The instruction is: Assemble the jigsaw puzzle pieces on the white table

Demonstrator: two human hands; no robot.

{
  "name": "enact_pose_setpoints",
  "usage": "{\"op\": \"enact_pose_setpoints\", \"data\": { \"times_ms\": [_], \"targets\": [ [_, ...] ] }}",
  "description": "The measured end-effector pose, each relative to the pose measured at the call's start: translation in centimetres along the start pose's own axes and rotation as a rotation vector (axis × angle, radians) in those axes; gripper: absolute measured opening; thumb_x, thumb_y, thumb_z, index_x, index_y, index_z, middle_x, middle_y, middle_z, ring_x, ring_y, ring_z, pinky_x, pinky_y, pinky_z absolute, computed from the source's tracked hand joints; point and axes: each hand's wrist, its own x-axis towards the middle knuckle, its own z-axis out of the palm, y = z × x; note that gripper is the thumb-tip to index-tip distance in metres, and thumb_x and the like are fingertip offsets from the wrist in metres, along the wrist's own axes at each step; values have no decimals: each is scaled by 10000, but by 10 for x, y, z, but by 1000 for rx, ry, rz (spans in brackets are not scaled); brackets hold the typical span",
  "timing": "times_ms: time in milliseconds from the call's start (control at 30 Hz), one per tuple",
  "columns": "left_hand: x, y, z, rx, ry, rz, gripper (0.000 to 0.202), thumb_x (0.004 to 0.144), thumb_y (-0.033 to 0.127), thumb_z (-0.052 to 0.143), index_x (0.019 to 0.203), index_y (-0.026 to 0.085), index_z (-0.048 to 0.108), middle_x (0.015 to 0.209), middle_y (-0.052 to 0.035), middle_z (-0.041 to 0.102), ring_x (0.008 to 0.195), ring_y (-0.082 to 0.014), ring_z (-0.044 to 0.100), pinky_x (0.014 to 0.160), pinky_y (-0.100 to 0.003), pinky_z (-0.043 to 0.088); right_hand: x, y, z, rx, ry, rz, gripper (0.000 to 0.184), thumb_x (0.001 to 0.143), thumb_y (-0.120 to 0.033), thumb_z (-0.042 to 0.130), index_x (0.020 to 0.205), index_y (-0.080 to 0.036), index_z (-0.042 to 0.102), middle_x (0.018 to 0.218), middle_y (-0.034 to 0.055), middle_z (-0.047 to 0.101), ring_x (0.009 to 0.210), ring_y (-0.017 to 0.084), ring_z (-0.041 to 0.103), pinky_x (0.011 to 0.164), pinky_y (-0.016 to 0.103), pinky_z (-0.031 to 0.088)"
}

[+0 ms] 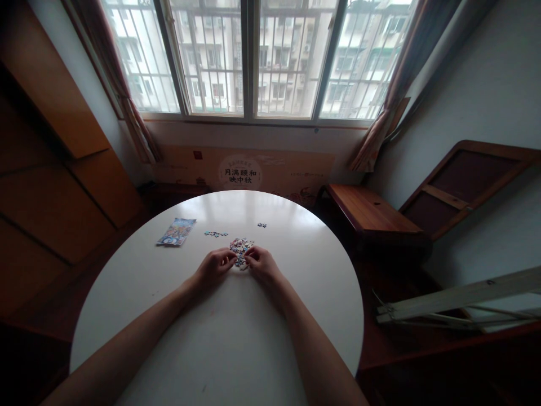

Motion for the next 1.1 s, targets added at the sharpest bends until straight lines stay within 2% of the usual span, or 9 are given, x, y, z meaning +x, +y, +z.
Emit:
{"op": "enact_pose_setpoints", "data": {
  "times_ms": [400, 600, 1100],
  "targets": [
    [2, 2, -1, -25, 19, -12, 156, 829, 253, 538, 834, 157, 661, 725, -18, 611, 598, -94, 530, 598, -205, 428, 1, 5, -1, -14, 4, 0, 162, 725, -303, 614, 773, -149, 596, 623, 12, 628, 570, 127, 571, 565, 239, 441],
    [1, 1, 0, -5, 12, -14, 148, 823, 250, 542, 827, 161, 661, 715, -13, 606, 594, -93, 525, 581, -198, 418, 0, 0, -1, -5, -2, 6, 192, 716, -337, 621, 759, -152, 596, 624, 20, 632, 568, 136, 576, 555, 242, 439],
    [1, 2, -1, 5, -16, 0, 162, 827, 257, 522, 804, 163, 652, 707, -15, 603, 592, -96, 525, 588, -197, 425, -1, -2, -1, -32, 12, -9, 159, 717, -305, 612, 762, -153, 599, 612, 12, 620, 555, 127, 555, 549, 238, 432]
  ]
}}
